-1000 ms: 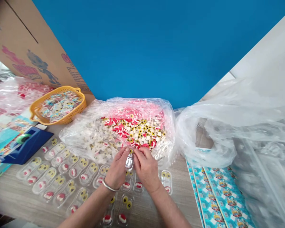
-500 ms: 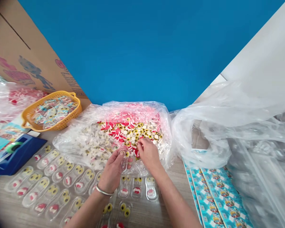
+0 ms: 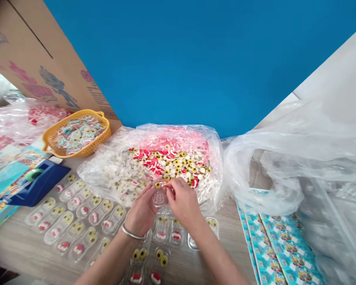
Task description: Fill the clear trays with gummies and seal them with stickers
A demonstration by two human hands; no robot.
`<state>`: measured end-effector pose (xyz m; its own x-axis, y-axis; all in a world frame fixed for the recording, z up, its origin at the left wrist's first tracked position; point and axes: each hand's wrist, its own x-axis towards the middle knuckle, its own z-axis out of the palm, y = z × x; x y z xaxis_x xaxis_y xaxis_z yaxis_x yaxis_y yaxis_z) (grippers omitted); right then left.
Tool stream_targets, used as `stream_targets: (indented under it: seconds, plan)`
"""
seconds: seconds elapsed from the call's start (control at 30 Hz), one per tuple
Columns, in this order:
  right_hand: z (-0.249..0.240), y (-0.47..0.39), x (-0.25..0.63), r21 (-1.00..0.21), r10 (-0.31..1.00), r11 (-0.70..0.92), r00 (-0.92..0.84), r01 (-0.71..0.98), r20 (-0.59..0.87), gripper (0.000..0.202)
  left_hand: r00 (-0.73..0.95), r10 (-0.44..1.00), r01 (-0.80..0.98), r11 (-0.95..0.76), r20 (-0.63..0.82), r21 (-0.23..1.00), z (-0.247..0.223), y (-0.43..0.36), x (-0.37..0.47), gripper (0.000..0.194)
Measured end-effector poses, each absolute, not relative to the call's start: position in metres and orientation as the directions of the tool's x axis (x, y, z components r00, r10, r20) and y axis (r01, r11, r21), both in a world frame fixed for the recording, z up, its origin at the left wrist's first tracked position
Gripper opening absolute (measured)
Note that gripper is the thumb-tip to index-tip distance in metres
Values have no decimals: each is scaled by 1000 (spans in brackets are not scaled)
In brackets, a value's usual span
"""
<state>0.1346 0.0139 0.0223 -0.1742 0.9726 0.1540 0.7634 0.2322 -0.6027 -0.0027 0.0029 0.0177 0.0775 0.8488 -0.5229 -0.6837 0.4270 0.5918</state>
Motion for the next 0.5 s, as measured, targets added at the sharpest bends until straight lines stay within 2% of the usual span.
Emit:
stream_targets:
  seconds: [0.13, 0.23, 0.33, 0.5]
  plan:
    - [31, -26, 135, -366, 889, 454, -384, 812, 251, 12, 126, 840, -662, 467, -528, 586, 28, -4, 8, 29]
    - [30, -48, 141, -213, 850, 512, -453, 832, 270, 12, 175, 821, -627, 518, -543, 582, 32, -12, 19, 32]
    - [29, -64, 151, -161, 844, 507, -450, 847, 292, 20, 205, 817, -612, 537, -539, 581, 33, -20, 28, 33]
    - [29, -91, 159, -181, 888, 399, -330, 899, 319, 17, 246, 810, -545, 570, -532, 615, 36, -30, 46, 41]
